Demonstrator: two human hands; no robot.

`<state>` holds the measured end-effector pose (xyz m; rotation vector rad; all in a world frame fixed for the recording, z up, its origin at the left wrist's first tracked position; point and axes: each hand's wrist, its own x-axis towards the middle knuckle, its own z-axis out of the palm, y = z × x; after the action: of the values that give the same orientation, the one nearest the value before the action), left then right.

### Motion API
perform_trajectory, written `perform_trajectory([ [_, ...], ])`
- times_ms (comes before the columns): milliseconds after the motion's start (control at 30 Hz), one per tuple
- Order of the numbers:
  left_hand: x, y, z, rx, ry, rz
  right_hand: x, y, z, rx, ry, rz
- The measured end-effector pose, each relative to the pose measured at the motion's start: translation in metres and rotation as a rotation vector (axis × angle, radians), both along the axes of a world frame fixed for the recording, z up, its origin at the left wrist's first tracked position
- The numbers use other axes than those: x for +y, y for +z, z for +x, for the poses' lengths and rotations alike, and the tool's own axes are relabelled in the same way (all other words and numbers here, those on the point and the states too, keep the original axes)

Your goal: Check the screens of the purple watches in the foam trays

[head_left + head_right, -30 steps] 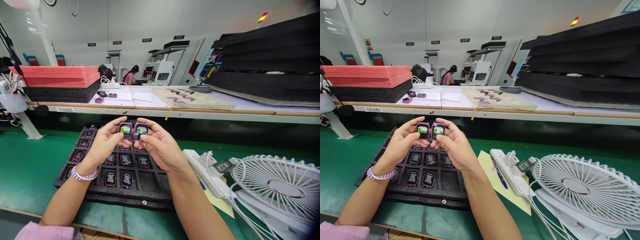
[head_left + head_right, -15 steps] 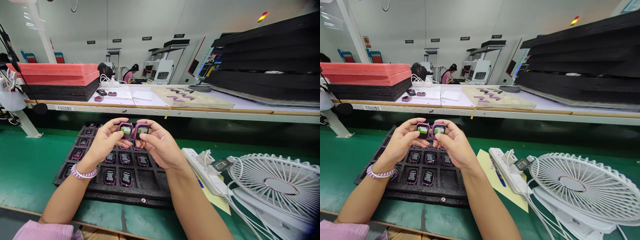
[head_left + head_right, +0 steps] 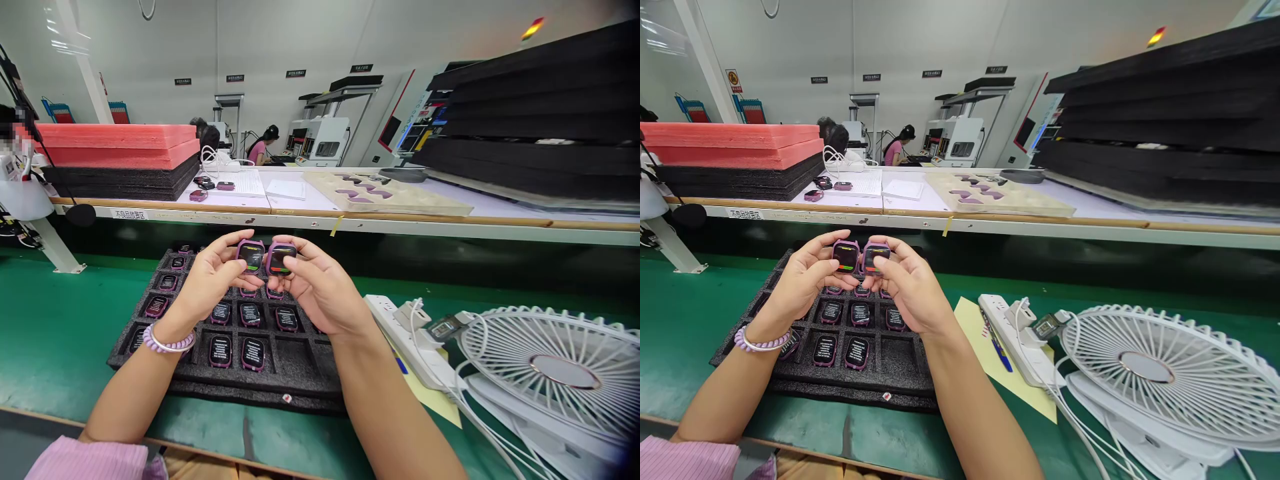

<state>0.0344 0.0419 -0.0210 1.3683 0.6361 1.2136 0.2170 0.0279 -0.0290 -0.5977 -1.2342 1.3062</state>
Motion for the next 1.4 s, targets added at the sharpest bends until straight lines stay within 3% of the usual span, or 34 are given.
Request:
perform_trajectory([
  [333, 0.014, -0.005, -0.005, 0.009, 0.011, 0.006, 0.014, -0.008, 0.008, -0.009, -0.016, -0.026],
  [833, 0.014, -0.001, -0.007, -0.022, 0.207, 0.120, 0.012, -0.005, 0.011, -0.057, -0.065, 0.023],
  [1400, 0.011, -0.001, -0.005, -0.001, 0.180, 0.158, 0.009, -0.005, 0.008, -0.037, -0.019, 0.029],
])
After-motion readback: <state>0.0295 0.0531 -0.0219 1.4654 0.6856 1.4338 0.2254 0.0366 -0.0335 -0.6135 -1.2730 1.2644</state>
